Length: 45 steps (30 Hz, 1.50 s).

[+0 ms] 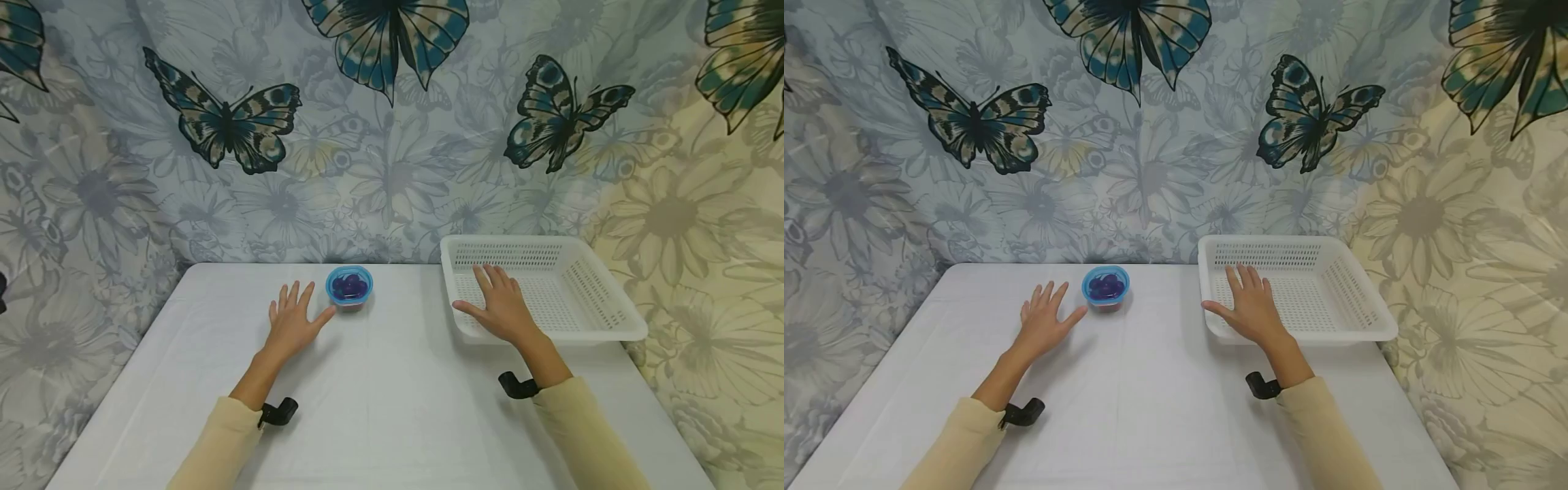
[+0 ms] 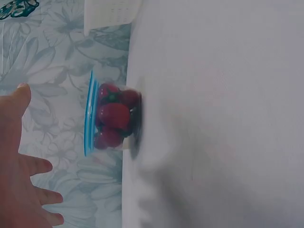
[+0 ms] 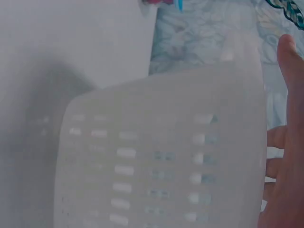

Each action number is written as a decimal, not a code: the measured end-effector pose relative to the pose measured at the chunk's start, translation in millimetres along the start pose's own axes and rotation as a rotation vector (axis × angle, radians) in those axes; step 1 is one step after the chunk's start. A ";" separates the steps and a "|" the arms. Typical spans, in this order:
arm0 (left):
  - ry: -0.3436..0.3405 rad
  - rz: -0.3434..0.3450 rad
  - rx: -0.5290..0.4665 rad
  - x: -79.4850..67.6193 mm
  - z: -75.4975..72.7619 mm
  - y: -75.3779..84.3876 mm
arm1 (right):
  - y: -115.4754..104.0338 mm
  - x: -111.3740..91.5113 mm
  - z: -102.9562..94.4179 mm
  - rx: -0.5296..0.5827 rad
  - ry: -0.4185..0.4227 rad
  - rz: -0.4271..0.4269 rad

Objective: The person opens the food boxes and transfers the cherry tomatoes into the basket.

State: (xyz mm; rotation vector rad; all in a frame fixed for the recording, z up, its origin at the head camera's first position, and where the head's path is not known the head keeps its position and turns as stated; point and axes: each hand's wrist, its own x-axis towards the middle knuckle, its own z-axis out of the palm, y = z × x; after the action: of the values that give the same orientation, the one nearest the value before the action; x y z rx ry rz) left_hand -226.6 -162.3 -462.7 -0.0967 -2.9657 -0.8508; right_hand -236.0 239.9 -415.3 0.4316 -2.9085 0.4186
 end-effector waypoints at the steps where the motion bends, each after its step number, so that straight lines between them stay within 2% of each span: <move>1: -0.006 -0.006 -0.025 1.1 0.8 0.2 | -2.2 1.6 1.1 0.008 0.006 -0.009; 10: -0.039 -0.064 -0.285 9.1 12.0 2.6 | -26.7 15.5 12.0 0.074 0.049 -0.096; 16: -0.094 -0.167 -0.435 14.9 19.3 8.0 | -45.5 26.2 16.1 0.101 0.043 -0.118; 19: -0.098 -0.211 -0.489 16.6 22.8 9.4 | -55.7 33.7 18.4 0.115 0.045 -0.140; 27: -0.129 -0.371 -0.821 19.3 29.3 13.5 | -77.2 50.0 30.0 0.115 0.011 -0.167; 32: -0.140 -0.382 -0.946 19.7 33.1 16.8 | -88.7 56.0 40.0 0.114 -0.021 -0.193; 37: -0.144 -0.403 -1.100 19.5 37.7 21.6 | -100.1 61.0 52.0 0.108 -0.006 -0.231; 45: -0.083 -0.505 -1.186 21.7 48.8 27.4 | -114.9 69.9 72.4 0.087 0.011 -0.277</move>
State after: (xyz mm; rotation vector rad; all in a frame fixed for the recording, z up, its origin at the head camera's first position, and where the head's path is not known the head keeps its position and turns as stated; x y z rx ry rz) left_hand -247.9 -112.2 -488.1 0.5868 -2.0893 -2.5339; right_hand -275.9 94.6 -440.6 0.8286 -2.7705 0.5016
